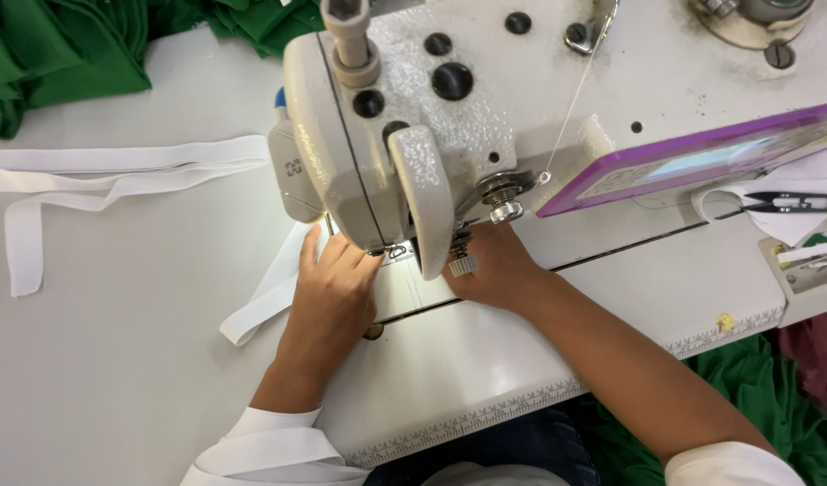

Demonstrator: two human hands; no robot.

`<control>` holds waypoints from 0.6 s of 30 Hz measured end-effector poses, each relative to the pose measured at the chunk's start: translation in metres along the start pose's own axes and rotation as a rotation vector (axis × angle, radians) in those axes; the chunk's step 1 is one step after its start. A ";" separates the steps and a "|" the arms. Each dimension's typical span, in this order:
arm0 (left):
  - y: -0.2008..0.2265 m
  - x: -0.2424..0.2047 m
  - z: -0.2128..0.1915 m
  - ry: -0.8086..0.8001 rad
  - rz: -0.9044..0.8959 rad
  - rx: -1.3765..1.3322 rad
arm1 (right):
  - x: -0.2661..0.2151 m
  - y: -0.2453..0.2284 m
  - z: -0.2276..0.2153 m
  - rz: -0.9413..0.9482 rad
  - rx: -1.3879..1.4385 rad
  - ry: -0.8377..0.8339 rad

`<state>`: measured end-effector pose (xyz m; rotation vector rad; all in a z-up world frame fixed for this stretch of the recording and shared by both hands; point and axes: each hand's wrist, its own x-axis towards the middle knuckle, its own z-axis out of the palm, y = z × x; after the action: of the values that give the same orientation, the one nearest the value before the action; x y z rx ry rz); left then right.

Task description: Feeding and sewing white elastic bands through an industrial sewing machine

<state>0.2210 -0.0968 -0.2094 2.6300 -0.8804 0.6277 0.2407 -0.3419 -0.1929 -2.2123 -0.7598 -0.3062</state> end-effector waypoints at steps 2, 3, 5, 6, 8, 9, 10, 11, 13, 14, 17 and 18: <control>0.000 -0.001 0.000 -0.006 -0.006 0.006 | -0.015 0.027 0.011 0.024 0.118 -0.015; 0.000 -0.001 0.001 -0.012 -0.016 -0.003 | -0.029 0.051 0.021 0.040 0.327 -0.001; -0.002 -0.003 0.003 -0.011 -0.034 -0.011 | -0.038 0.073 0.030 0.051 0.532 0.004; -0.003 -0.004 0.006 -0.006 -0.030 -0.008 | -0.035 0.071 0.028 0.036 0.534 0.043; -0.005 -0.003 0.005 0.007 -0.034 -0.001 | -0.026 0.062 0.022 0.012 0.534 0.071; -0.004 -0.001 0.002 0.012 -0.021 0.009 | -0.023 0.054 0.019 0.023 0.504 0.072; -0.003 0.001 0.000 0.016 -0.008 0.019 | -0.020 0.046 0.015 0.034 0.473 0.074; -0.002 0.002 -0.003 0.020 -0.015 0.018 | -0.029 0.065 0.022 0.032 0.472 0.067; 0.000 0.004 -0.008 0.013 -0.024 0.008 | -0.048 0.104 0.034 0.080 0.437 0.069; 0.002 0.003 -0.009 0.016 -0.029 0.006 | -0.050 0.103 0.035 0.079 0.435 0.063; 0.005 0.002 -0.012 0.025 -0.024 0.009 | -0.048 0.100 0.034 0.083 0.447 0.085; 0.006 0.002 -0.012 0.024 -0.029 0.003 | -0.045 0.096 0.033 0.075 0.440 0.083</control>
<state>0.2147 -0.0975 -0.1975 2.6273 -0.8331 0.6525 0.2624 -0.3883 -0.2917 -1.7960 -0.6278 -0.1724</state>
